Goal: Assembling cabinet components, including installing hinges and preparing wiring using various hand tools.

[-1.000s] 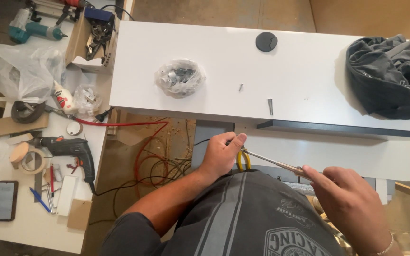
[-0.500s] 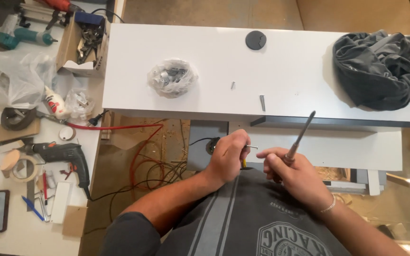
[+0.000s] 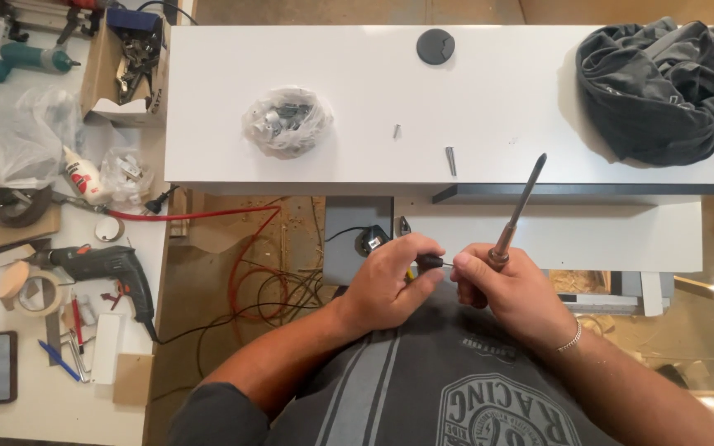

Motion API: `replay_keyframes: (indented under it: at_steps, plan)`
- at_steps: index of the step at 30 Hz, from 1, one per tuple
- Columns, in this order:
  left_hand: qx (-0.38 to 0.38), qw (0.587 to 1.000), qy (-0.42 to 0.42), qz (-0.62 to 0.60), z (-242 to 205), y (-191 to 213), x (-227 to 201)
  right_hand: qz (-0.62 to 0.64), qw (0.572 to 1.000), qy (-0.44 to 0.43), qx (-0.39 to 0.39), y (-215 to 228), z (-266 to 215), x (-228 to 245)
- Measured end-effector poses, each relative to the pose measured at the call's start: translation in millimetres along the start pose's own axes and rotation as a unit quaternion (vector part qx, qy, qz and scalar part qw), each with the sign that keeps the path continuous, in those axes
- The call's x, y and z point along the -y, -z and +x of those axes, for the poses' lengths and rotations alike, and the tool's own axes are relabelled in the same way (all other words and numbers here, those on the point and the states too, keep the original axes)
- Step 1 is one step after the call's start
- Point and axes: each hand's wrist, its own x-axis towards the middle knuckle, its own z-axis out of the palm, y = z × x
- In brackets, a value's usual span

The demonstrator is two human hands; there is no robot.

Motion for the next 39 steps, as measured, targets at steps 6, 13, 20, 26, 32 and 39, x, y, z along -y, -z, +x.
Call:
replay_keyframes:
  at_steps: [6, 13, 20, 26, 32, 39]
  plan:
    - [-0.033, 0.999, -0.029, 0.024, -7.0, -2.4, 11.6, -0.065, 0.997, 0.027, -0.044, 0.1, -1.3, -8.4]
    - [-0.011, 0.982, 0.170, -0.082, -2.7, -5.4, 1.9, -0.236, 0.955, 0.147, -0.106, -3.5, -8.0, -19.9]
    - [0.037, 0.981, 0.147, -0.119, -1.0, 1.6, -5.7, -0.207, 0.964, 0.114, -0.121, -0.7, -11.0, -15.8]
    - [0.005, 0.995, 0.071, -0.076, -3.6, 3.1, -1.4, -0.162, 0.974, 0.114, -0.111, -1.6, -11.6, -15.2]
    - [0.053, 0.930, 0.282, -0.230, -11.0, -1.8, 16.4, -0.227, 0.945, 0.203, -0.123, -6.8, -7.7, -21.5]
    - [0.020, 0.983, 0.121, -0.137, -3.8, 3.1, -5.9, -0.204, 0.959, 0.162, -0.109, -2.8, -8.5, -22.7]
